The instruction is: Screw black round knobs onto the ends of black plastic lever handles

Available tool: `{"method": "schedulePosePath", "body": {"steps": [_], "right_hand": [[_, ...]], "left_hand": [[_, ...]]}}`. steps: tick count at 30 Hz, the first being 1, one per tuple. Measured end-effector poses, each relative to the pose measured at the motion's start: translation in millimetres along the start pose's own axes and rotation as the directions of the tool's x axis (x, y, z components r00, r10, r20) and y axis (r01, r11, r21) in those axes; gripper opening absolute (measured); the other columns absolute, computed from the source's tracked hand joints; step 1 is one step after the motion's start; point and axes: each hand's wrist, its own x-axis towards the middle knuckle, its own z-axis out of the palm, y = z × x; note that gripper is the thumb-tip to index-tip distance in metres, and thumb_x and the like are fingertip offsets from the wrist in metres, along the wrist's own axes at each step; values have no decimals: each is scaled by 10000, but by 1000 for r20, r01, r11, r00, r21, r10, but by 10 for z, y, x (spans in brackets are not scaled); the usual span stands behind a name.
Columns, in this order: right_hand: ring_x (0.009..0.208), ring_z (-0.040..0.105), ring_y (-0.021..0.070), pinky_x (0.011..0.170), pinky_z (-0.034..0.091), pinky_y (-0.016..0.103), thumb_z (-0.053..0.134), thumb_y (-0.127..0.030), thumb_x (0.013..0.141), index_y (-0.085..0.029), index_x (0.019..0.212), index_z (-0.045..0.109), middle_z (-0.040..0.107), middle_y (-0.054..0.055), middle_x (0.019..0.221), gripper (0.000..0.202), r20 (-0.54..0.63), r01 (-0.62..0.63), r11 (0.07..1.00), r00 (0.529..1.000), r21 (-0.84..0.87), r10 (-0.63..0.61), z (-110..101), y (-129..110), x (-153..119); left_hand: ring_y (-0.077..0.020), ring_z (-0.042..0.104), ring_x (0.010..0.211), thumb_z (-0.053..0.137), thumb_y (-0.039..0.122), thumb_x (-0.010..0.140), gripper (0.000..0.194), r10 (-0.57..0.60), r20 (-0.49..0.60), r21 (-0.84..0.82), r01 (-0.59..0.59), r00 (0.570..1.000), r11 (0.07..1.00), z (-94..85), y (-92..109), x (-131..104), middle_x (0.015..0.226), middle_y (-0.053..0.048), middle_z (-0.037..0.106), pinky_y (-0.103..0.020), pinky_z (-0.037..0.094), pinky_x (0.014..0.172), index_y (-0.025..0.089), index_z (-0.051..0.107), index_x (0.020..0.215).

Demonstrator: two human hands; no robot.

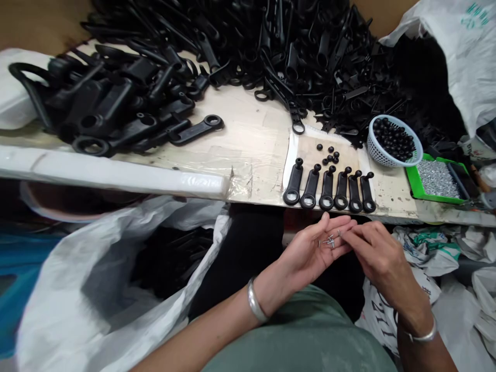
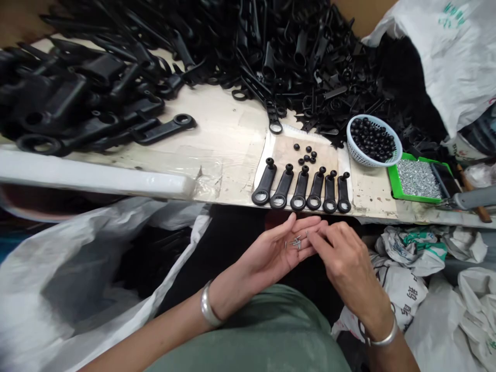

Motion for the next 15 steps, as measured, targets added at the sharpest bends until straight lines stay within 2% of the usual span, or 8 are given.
{"method": "schedulePosePath", "body": {"steps": [2,5,8,10,12,13,15], "right_hand": [[906,593,214,772,540,364,518,-90,928,-203,1120,679,683,100,980,275,14,14,1000,1000,11,-14,-23,10,2],[866,615,178,757,546,326,532,-79,923,-229,1095,682,693,64,964,273,-19,-3,987,1000,162,6,-88,109,37],[843,654,160,765,551,307,590,-118,908,-235,1010,710,718,33,915,197,-130,-89,959,983,269,128,-156,329,134],[835,682,167,785,561,314,644,-182,883,-225,931,734,742,29,900,111,-237,-216,929,926,300,292,-169,521,243],[827,701,184,794,573,331,684,-244,845,-214,889,752,759,35,895,87,-317,-349,864,826,363,467,-146,711,375],[822,705,192,792,577,340,698,-266,823,-207,878,758,763,39,887,101,-340,-391,827,776,404,532,-123,795,442],[819,707,202,787,579,349,713,-290,781,-197,856,764,767,44,875,130,-345,-424,779,723,463,599,-65,927,560]], "left_hand": [[-189,679,1050,405,333,1039,410,-12,-26,4,12,1000,1000,11,9,-1,1131,-154,716,-352,434,1079,62,713,1052],[-203,675,1092,410,350,1037,413,-29,-29,9,29,999,1000,25,25,-1,1169,-148,713,-364,445,1078,76,719,1053],[-234,663,1141,404,362,1037,431,-48,-18,15,48,999,999,24,34,3,1197,-163,705,-392,453,1076,69,717,1073],[-252,654,1167,403,363,1037,437,-55,-10,17,56,998,998,13,35,8,1208,-176,700,-406,452,1079,61,715,1085],[-263,648,1178,405,361,1036,437,-60,-7,14,60,998,998,-1,37,11,1215,-183,695,-416,448,1084,58,717,1085],[-268,647,1181,407,358,1035,436,-60,-9,11,61,998,998,-7,40,12,1219,-185,693,-419,446,1087,58,719,1080],[-274,642,1189,408,351,1034,433,-62,-15,6,62,998,998,-17,51,10,1232,-190,686,-421,441,1092,55,721,1077]]}}
